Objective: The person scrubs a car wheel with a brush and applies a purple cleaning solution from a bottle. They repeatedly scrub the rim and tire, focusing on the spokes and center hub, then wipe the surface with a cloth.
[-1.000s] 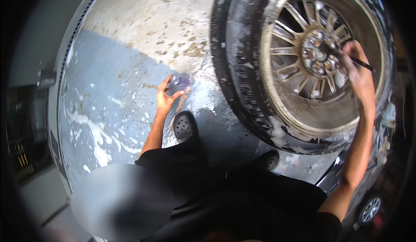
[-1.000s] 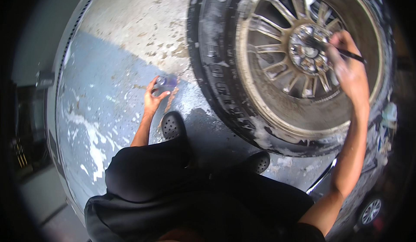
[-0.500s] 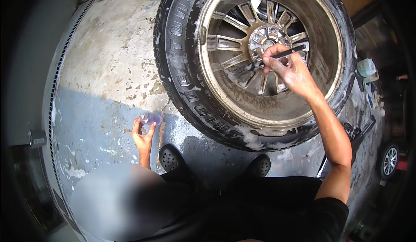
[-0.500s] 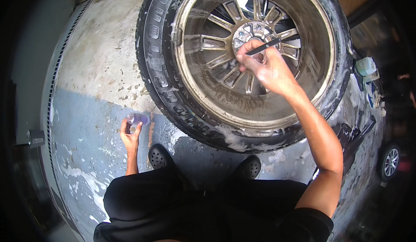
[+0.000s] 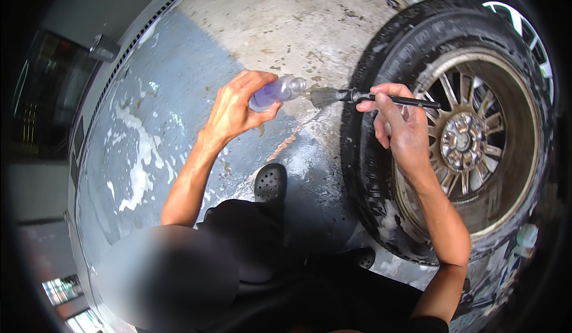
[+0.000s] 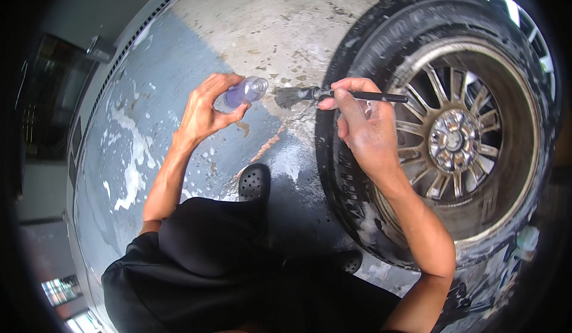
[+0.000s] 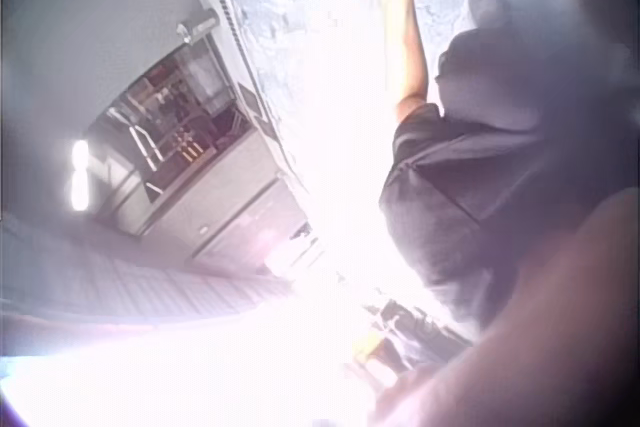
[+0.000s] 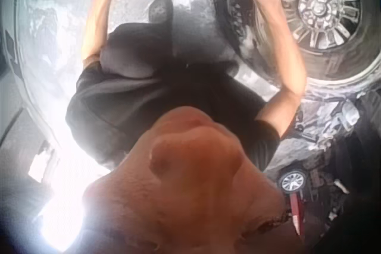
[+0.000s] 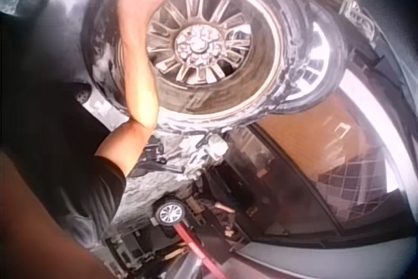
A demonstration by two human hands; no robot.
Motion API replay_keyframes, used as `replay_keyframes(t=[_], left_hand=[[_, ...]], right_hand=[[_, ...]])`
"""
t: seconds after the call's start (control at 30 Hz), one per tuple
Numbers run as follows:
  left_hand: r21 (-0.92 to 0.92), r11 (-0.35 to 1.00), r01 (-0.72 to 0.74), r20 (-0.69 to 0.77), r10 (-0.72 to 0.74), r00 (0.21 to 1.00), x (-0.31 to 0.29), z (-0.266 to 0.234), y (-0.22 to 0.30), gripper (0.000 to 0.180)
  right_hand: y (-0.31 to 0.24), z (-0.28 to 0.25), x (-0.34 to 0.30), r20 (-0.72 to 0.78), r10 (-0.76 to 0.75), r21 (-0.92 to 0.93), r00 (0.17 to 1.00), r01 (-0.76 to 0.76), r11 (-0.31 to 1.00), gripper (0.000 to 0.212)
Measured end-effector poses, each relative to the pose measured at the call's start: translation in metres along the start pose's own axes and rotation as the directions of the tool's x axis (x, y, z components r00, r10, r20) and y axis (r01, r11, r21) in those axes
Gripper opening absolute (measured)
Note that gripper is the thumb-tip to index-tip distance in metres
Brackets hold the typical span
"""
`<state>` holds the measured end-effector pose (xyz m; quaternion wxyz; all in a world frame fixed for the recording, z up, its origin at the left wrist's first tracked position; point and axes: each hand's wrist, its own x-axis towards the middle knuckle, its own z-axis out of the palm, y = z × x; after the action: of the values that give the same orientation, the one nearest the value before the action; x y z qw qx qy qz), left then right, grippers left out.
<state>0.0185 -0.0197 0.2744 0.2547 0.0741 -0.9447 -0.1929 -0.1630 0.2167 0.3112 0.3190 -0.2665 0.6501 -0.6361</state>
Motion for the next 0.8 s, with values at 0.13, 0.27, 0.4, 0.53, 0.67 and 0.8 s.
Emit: replay_keyframes(t=[0.13, 0.27, 0.4, 0.53, 0.67, 0.8], left_hand=[[0.187, 0.982, 0.032, 0.097, -0.051, 0.994, 0.001, -0.030, -0.007, 0.042], [0.304, 0.950, -0.076, 0.150, 0.031, 0.988, 0.006, -0.045, -0.018, 0.041], [0.384, 0.915, -0.123, 0.171, 0.061, 0.983, 0.011, -0.049, -0.023, 0.042], [0.444, 0.886, -0.135, 0.216, 0.041, 0.976, 0.018, -0.053, -0.020, 0.044], [0.463, 0.869, -0.172, 0.223, 0.074, 0.972, 0.022, -0.053, -0.023, 0.044], [0.463, 0.867, -0.184, 0.192, 0.105, 0.976, 0.025, -0.051, -0.024, 0.043]], right_hand=[[0.012, 0.026, 0.021, 0.055, 0.070, 0.130, 0.996, -0.076, 0.989, 0.021], [0.015, 0.041, 0.031, 0.103, 0.098, 0.164, 0.990, -0.114, 0.980, 0.026], [0.014, 0.046, 0.038, 0.092, 0.089, 0.123, 0.992, -0.100, 0.987, 0.026], [0.016, 0.050, 0.043, 0.086, 0.096, 0.109, 0.992, -0.105, 0.988, 0.027], [0.017, 0.053, 0.045, 0.053, 0.075, 0.100, 0.996, -0.080, 0.992, 0.025], [0.023, 0.055, 0.047, 0.019, 0.023, 0.067, 1.000, -0.025, 0.997, 0.025]])
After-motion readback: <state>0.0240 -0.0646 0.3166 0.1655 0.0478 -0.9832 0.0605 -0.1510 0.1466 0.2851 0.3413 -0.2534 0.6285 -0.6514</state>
